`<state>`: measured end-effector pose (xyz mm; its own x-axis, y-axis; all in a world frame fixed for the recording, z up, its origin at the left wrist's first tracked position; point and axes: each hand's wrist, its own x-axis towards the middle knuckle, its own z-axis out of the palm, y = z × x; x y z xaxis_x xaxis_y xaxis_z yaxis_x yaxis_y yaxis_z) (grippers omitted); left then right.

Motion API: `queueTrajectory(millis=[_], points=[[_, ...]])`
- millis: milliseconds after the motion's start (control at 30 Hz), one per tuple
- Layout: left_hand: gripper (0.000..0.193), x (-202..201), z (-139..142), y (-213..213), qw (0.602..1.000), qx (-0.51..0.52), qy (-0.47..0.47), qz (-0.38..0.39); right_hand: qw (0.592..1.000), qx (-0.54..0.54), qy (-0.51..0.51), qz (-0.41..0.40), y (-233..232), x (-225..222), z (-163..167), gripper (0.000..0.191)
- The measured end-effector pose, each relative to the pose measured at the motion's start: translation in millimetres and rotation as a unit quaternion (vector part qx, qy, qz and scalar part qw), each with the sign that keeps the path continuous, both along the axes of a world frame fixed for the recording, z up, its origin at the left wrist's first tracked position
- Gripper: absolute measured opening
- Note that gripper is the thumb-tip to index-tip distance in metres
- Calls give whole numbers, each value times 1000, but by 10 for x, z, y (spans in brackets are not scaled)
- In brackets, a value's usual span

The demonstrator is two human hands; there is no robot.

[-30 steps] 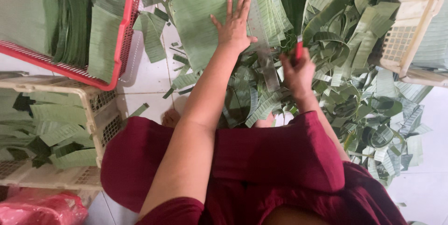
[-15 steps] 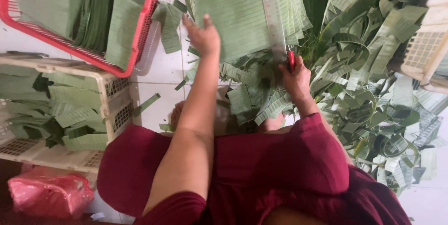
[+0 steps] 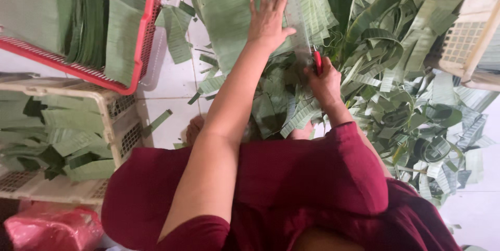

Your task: The person sits on the floor cutting banana leaf pieces into rectangles, using a long ruler as a straight edge and a red-handled knife. They align each leaf piece, cut along the ruler, stack the trimmed pieces, and place finished stacks into plastic baskets.

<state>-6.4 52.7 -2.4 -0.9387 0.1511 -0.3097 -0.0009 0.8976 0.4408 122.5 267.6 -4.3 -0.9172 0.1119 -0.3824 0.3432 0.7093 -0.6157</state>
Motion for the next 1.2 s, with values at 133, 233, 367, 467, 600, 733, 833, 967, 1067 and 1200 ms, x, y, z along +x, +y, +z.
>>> queueTrajectory(millis=[133, 233, 367, 467, 600, 733, 833, 967, 1067, 1200], points=[[125, -52, -68, 43, 1000, -24, -11, 8, 999, -23, 38, 17, 28, -23, 77, 47], [131, -48, -83, 43, 1000, -6, -8, 27, 984, -74, 152, 58, 52, -117, 180, 45], [139, -41, 26, 31, 999, 1, -36, 27, 984, -85, 116, 100, -2, -514, 294, 28], [143, -79, 142, 43, 997, -18, -63, 27, 989, -35, 59, 128, -203, -933, 261, 32], [143, -122, 246, 86, 994, -41, -93, 34, 977, 28, 100, 185, -473, -1321, 147, 35], [140, -133, 282, 100, 992, -55, -109, 36, 978, 33, 64, 195, -587, -1482, 118, 38], [141, -141, 280, 100, 991, -54, -116, 35, 979, 48, 42, 196, -621, -1529, 150, 37], [139, -131, 263, 111, 991, -66, -112, 32, 979, 43, 31, 195, -646, -1576, 190, 38], [136, -130, 251, 130, 989, -79, -125, 30, 979, 33, 31, 197, -659, -1638, 176, 36], [133, -140, 231, 158, 985, -94, -143, 27, 981, 26, 31, 191, -693, -1728, 82, 37]])
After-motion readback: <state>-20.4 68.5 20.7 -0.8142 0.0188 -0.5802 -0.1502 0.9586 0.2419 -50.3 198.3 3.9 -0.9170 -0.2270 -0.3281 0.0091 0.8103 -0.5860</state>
